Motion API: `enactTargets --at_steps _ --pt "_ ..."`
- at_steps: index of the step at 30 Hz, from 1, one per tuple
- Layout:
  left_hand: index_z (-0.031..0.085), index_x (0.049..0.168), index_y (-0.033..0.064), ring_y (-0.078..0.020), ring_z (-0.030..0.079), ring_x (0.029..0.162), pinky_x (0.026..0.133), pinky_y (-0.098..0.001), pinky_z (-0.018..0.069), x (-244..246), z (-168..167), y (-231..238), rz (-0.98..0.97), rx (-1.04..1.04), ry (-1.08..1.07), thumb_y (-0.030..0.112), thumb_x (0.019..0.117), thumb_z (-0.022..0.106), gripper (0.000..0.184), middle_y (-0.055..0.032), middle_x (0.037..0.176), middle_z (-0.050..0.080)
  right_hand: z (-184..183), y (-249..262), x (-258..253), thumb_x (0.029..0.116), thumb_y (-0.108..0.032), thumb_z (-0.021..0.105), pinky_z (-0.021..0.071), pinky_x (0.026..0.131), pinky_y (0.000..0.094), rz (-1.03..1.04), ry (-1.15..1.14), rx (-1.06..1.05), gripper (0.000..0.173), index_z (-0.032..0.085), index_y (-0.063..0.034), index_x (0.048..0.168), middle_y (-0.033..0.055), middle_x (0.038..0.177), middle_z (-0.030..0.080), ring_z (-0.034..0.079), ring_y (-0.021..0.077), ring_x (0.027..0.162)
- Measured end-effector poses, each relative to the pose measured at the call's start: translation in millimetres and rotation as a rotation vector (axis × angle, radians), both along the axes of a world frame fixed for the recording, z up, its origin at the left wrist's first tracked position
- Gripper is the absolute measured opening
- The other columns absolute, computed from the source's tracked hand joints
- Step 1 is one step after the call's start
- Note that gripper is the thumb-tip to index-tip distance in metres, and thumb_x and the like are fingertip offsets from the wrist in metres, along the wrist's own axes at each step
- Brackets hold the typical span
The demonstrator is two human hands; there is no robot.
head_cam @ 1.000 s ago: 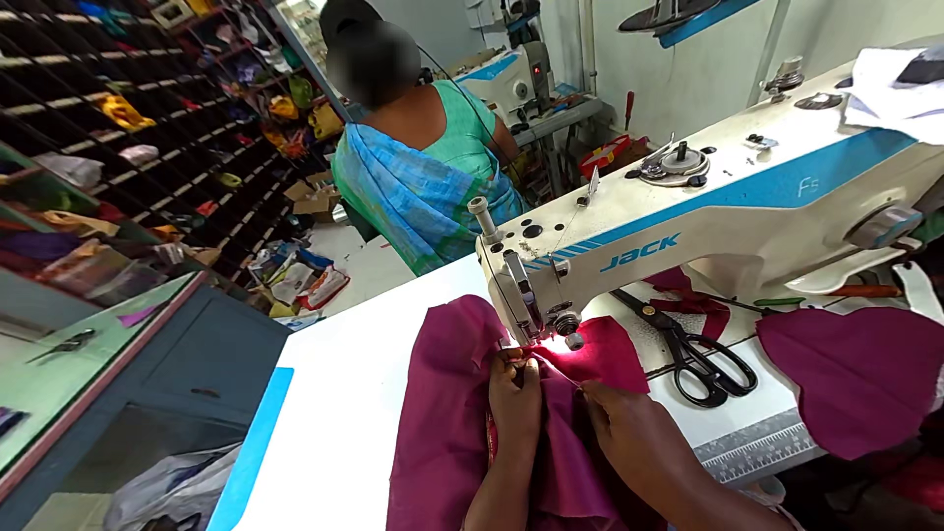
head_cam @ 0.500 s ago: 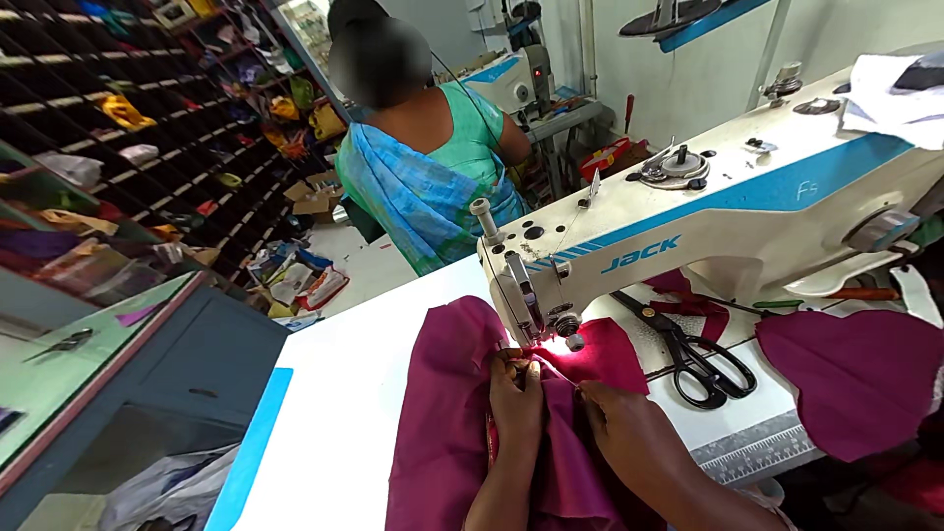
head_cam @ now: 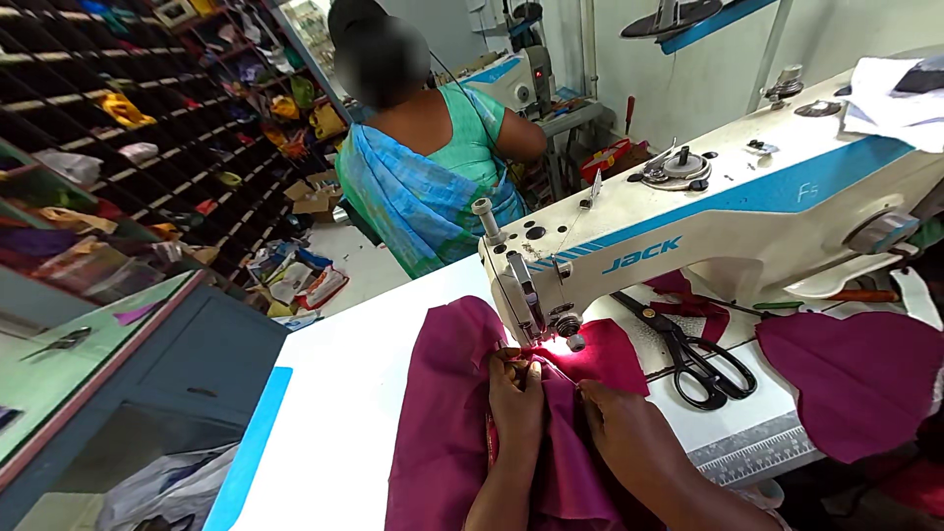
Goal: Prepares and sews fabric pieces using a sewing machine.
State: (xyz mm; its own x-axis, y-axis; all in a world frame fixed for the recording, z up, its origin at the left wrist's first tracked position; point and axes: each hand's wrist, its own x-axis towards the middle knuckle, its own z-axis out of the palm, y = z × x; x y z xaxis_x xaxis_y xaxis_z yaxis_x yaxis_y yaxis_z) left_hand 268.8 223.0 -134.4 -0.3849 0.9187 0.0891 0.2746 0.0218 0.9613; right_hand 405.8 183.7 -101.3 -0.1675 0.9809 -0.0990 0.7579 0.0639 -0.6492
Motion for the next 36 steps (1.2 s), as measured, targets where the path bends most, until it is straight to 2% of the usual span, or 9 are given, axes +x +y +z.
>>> enactTargets --at_steps 7,14,20,31,36 --pt "0.052 0.125 0.0008 -0.0069 0.066 0.075 0.073 -0.0249 0.0546 -1 1 0 -0.011 -0.003 0.025 -0.001 0.0937 0.069 0.036 -0.0042 0.087 0.069 -1 -4 0 0.1082 -0.015 0.043 0.0576 0.082 0.0473 -0.004 0.017 0.071 0.032 0.069 -0.0033 0.123 0.0156 0.102 0.073 0.072 0.0321 0.095" --pt "0.052 0.123 0.0015 -0.0061 0.065 0.073 0.07 -0.0232 0.0537 -1 -1 0 -0.002 0.015 0.021 -0.001 0.0934 0.069 0.034 -0.003 0.085 0.068 3 -1 0 0.1091 -0.016 0.041 0.0562 0.087 0.0464 0.016 -0.007 -0.011 0.034 0.067 -0.0034 0.127 0.0159 0.108 0.072 0.071 0.0313 0.101" --pt "0.053 0.122 0.0016 -0.0051 0.064 0.073 0.07 -0.0224 0.0533 0 -1 0 -0.003 0.018 0.01 -0.001 0.0931 0.069 0.033 -0.0025 0.085 0.068 3 -1 -1 0.1089 -0.015 0.042 0.0564 0.086 0.0465 0.007 -0.01 -0.009 0.033 0.067 -0.0035 0.127 0.0159 0.107 0.073 0.071 0.0313 0.1" --pt "0.055 0.12 0.0016 -0.0051 0.064 0.071 0.068 -0.0224 0.0532 0 -1 -1 -0.003 0.022 0.028 0.0 0.0927 0.07 0.031 -0.0016 0.083 0.068 -6 -3 -11 0.1071 -0.012 0.044 0.0585 0.08 0.0465 -0.032 -0.068 0.096 0.032 0.069 -0.0027 0.124 0.0167 0.102 0.073 0.073 0.0332 0.094" --pt "0.056 0.12 0.0026 -0.0069 0.067 0.076 0.072 -0.0247 0.0557 1 -1 -2 -0.037 0.05 0.061 -0.001 0.0918 0.071 0.032 -0.0033 0.086 0.07 -5 -1 -13 0.1076 -0.012 0.044 0.0582 0.077 0.0463 -0.049 -0.11 0.093 0.03 0.069 -0.0025 0.121 0.0171 0.098 0.073 0.073 0.0333 0.092"
